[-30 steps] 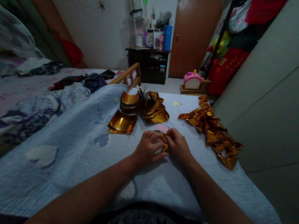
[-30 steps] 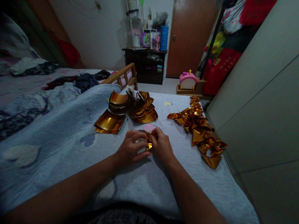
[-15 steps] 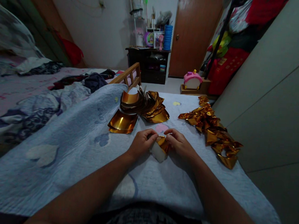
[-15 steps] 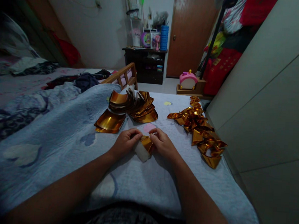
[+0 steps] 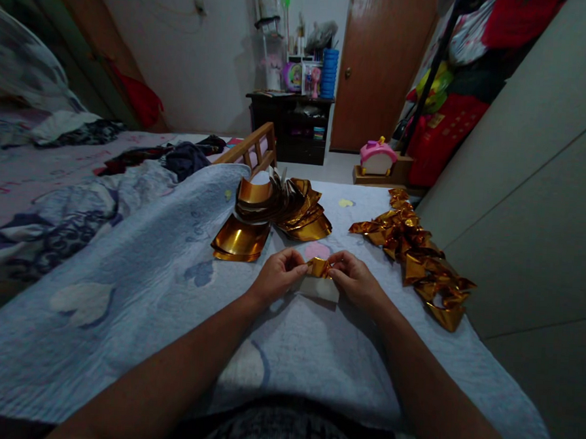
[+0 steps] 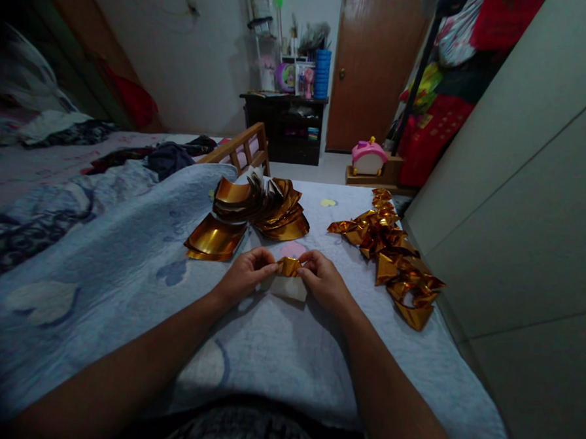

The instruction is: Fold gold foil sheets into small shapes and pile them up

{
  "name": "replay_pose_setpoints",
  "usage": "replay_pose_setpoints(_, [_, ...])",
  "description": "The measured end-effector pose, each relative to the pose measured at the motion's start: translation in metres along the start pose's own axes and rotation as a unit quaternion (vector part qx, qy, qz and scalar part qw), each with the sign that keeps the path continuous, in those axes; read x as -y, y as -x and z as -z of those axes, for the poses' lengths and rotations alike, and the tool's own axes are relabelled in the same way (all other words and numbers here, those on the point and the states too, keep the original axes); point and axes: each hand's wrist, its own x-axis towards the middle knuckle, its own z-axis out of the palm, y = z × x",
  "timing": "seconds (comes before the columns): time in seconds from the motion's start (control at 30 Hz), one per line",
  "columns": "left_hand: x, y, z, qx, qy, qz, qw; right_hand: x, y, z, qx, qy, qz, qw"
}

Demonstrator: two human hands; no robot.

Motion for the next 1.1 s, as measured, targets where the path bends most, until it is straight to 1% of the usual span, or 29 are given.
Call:
replay_pose_setpoints(0.1, [0.000,0.001,0.000,0.019,0.025,-0.002,0.999,0.000,0.000,0.001,-0.007,0.020,0.009,1.000])
replay_pose_setpoints(0.17, [-0.001,0.001,0.001,0.056,0.032,0.001,0.998,0.001,0.000,0.001,-0.009,0.040,0.010,0.999])
replay_pose_setpoints(0.27, [-0.002,0.001,0.004,0.099,-0.018,-0.019,0.995,0.002,0.001,0.001,-0.006,0.087,0.012,0.996])
replay_pose_setpoints(0.37, [-0.002,0.001,0.005,0.103,-0.063,-0.042,0.992,0.002,0.000,0.002,-0.010,0.140,0.014,0.990])
replay_pose_setpoints(0.53, [0.000,0.002,0.005,0.111,-0.090,-0.052,0.988,-0.003,-0.002,0.000,-0.024,0.219,0.028,0.975])
replay_pose_setpoints(0.6, [0.001,0.001,0.004,0.104,-0.088,-0.053,0.989,-0.003,-0.002,-0.001,-0.038,0.257,0.051,0.964])
replay_pose_setpoints(0.7, [0.002,-0.001,0.003,0.071,-0.082,-0.037,0.993,-0.003,-0.001,-0.003,-0.080,0.318,0.130,0.936])
replay_pose_setpoints(0.77, [0.002,-0.002,0.002,0.041,-0.062,-0.012,0.997,-0.001,0.002,-0.005,-0.087,0.344,0.175,0.919])
replay_pose_setpoints(0.87, [0.001,-0.003,0.001,0.010,-0.006,0.034,0.999,0.002,0.006,-0.011,-0.057,0.366,0.199,0.907])
replay_pose_setpoints(0.97, [-0.001,-0.003,-0.001,-0.002,0.043,0.071,0.997,0.004,0.010,-0.019,-0.024,0.393,0.203,0.897])
replay_pose_setpoints(1.03, [-0.002,-0.002,-0.002,-0.001,0.060,0.081,0.995,0.004,0.011,-0.023,-0.010,0.413,0.206,0.887])
replay_pose_setpoints(1.1, [-0.003,-0.001,-0.002,0.007,0.061,0.077,0.995,0.005,0.011,-0.026,-0.002,0.429,0.215,0.878])
